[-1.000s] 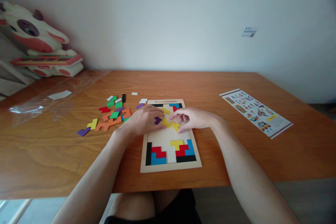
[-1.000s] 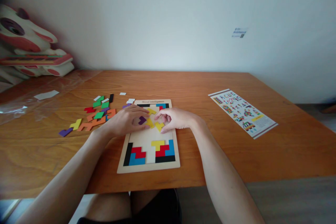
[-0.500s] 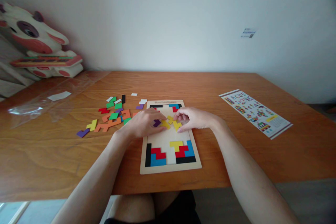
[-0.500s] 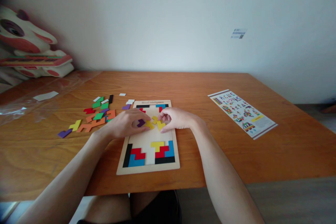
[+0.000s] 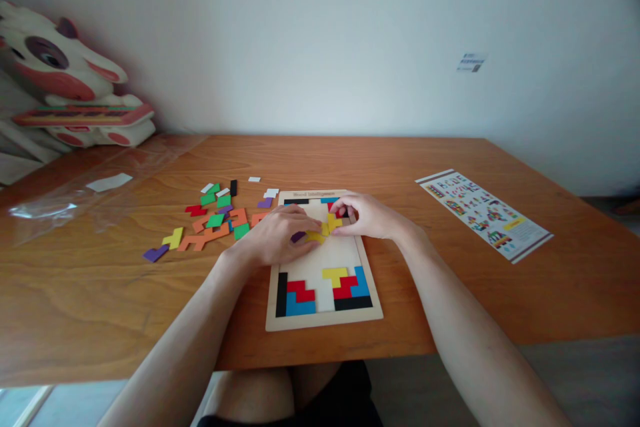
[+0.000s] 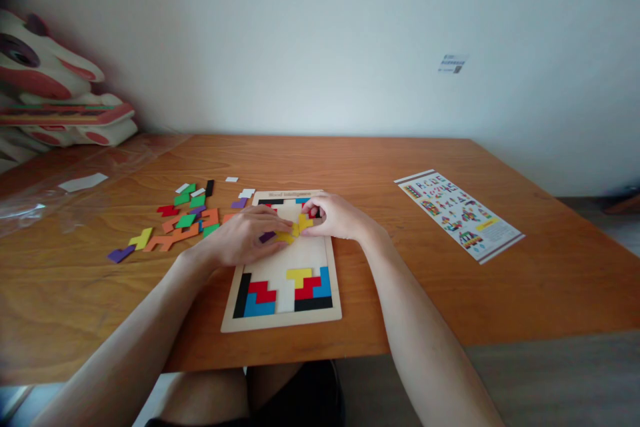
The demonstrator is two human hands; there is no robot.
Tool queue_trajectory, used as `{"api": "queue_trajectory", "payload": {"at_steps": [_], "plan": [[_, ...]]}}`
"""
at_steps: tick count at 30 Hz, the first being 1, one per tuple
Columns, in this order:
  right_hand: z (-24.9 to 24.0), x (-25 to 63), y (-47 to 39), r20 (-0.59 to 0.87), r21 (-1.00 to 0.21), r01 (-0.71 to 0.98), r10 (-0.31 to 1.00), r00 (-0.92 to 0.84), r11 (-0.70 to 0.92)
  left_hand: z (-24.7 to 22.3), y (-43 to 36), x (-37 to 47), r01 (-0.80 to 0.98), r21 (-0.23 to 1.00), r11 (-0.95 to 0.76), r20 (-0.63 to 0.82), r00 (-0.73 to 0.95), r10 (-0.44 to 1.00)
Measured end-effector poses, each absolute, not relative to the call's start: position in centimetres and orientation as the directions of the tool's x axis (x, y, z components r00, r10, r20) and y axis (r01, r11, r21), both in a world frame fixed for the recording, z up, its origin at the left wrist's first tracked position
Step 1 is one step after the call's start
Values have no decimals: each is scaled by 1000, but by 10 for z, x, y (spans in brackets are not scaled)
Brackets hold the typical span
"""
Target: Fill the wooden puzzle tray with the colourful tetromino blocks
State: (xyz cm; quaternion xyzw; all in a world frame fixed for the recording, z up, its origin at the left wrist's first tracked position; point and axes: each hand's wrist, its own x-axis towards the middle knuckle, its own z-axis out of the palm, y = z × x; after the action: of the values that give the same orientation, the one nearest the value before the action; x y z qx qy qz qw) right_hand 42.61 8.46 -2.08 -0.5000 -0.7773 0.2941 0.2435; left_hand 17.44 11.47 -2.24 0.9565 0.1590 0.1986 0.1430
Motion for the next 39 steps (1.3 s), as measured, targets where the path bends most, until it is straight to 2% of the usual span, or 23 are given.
{"api": "queue_trajectory", "payload": {"at_steps": [7,12,18,24,29,39], "plan": [[-20,425,84,138,-605,708,924,-357,364,-17,116,171,259,310,-915,343,867,362],[-21,424,84,171,-582,712,916,-364,392,-21,115,174,278,273,-921,366,855,367],[-22,423,85,191,-561,716,906,-377,416,-28,115,176,247,298,-922,338,876,344],[-24,423,85,207,-563,702,896,-392,437,-24,119,170,248,212,-945,357,881,311],[-23,424,84,177,-529,739,906,-384,416,-27,126,165,303,166,-938,386,855,345],[-28,422,85,262,-501,723,879,-399,477,-30,126,165,302,154,-941,410,847,339]]}}
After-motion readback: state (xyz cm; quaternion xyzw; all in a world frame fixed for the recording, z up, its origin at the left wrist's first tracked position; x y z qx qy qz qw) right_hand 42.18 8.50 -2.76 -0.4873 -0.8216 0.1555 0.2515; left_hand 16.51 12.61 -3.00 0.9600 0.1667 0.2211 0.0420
